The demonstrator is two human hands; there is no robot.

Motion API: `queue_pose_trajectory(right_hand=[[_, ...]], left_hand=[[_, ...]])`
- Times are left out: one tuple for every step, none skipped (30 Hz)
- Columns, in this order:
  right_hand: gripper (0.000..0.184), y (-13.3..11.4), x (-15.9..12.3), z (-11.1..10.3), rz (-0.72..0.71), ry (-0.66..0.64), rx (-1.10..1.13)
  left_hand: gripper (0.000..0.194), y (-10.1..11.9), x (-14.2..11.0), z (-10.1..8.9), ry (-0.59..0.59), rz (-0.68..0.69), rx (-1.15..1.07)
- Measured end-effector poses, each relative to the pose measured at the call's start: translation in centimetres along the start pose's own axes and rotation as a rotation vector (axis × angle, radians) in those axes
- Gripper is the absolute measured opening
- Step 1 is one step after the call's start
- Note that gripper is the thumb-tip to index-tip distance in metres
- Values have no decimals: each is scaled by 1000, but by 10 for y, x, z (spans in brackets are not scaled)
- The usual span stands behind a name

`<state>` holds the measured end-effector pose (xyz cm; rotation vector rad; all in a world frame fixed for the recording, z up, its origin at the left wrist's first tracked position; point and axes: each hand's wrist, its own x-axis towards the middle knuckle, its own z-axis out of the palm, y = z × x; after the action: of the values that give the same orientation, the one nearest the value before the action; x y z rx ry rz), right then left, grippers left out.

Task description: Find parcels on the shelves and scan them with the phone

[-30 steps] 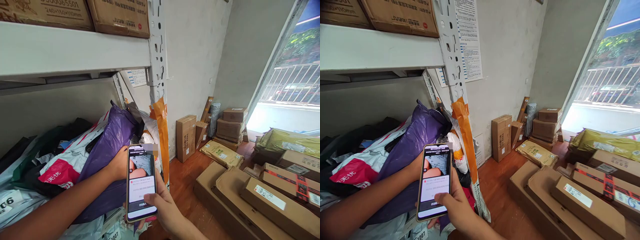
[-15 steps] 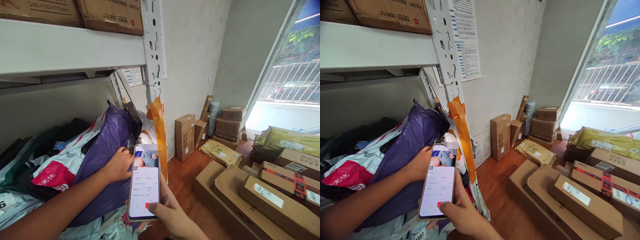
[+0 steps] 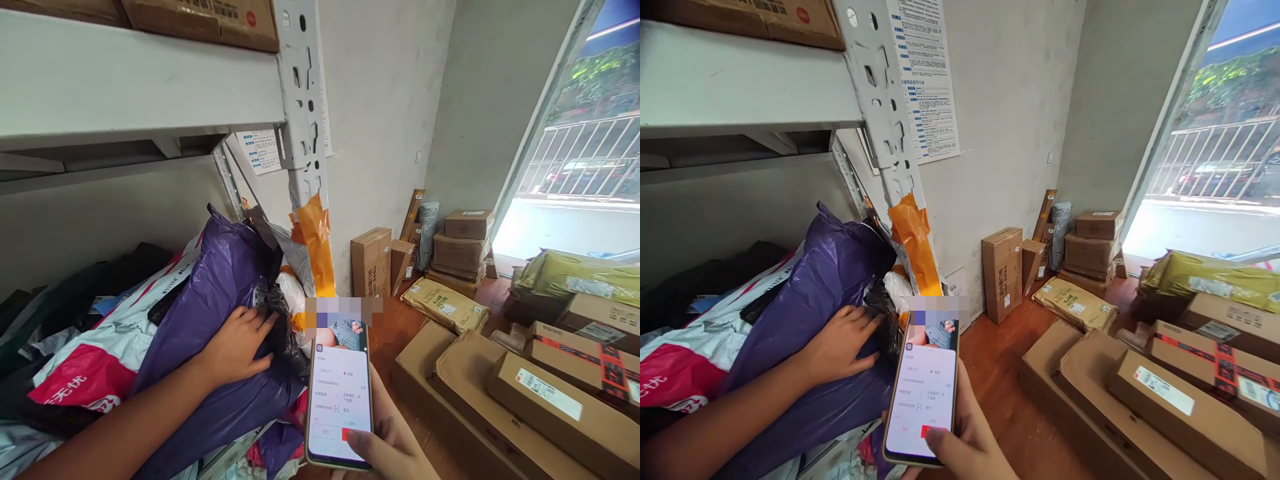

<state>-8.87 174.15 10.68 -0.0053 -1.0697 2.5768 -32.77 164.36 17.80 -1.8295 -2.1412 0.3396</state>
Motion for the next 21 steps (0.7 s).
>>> queue_pose_trajectory(right_hand=[[116, -1, 1, 0, -7, -6, -23], [115, -3, 1, 1, -10, -18, -45], [115, -3, 2, 1, -8, -27, -61], [114, -4, 2, 1, -4, -29, -75], [113, -4, 2, 1, -2, -27, -79], [112, -4, 2, 1, -1, -22, -73], [110, -4, 2, 1, 3, -15, -63], [107, -3, 1, 2, 10, -6, -54], [103, -3, 1, 2, 19, 6, -53], [99, -3, 0, 2, 31, 18, -58], [96, -3, 0, 2, 40, 27, -70], [93, -3, -1, 2, 46, 35, -86], [91, -3, -1, 2, 44, 39, -99], [91, -3, -1, 2, 35, 33, -100], [94, -2, -1, 2, 25, 22, -86], [99, -2, -2, 2, 16, 11, -59], [105, -3, -3, 2, 13, 4, -22], [111, -3, -4, 2, 17, 2, 21], [117, -4, -7, 1, 25, 10, 64], [121, -4, -9, 0, 33, 30, 100], [123, -5, -12, -2, 36, 57, 124]], left_hand=[[60, 0, 0, 1, 16, -2, 6], [60, 0, 0, 1, 29, -6, 11], [59, 0, -1, 1, 37, -9, 12], [59, 1, -1, 1, 39, -12, 7], [59, 1, -2, 1, 38, -15, -2], [60, 1, -2, 1, 33, -17, -14], [60, 1, -2, 0, 28, -18, -26], [59, 2, -2, 0, 24, -19, -36], [59, 2, -1, 0, 19, -20, -44], [58, 2, -1, 0, 17, -22, -46], [57, 2, 0, 0, 17, -23, -43], [57, 2, 0, 0, 21, -22, -39], [57, 2, 1, 0, 27, -20, -34], [57, 2, 1, 0, 34, -16, -30], [56, 2, 1, -1, 40, -12, -27], [54, 3, 1, -4, 45, -8, -23], [50, 4, 0, -7, 54, -9, -8], [46, 6, -2, -13, 74, -32, 26], [43, 8, -4, -20, 110, -92, 81], [42, 11, -7, -28, 158, -189, 151], [44, 13, -9, -35, 205, -308, 221]])
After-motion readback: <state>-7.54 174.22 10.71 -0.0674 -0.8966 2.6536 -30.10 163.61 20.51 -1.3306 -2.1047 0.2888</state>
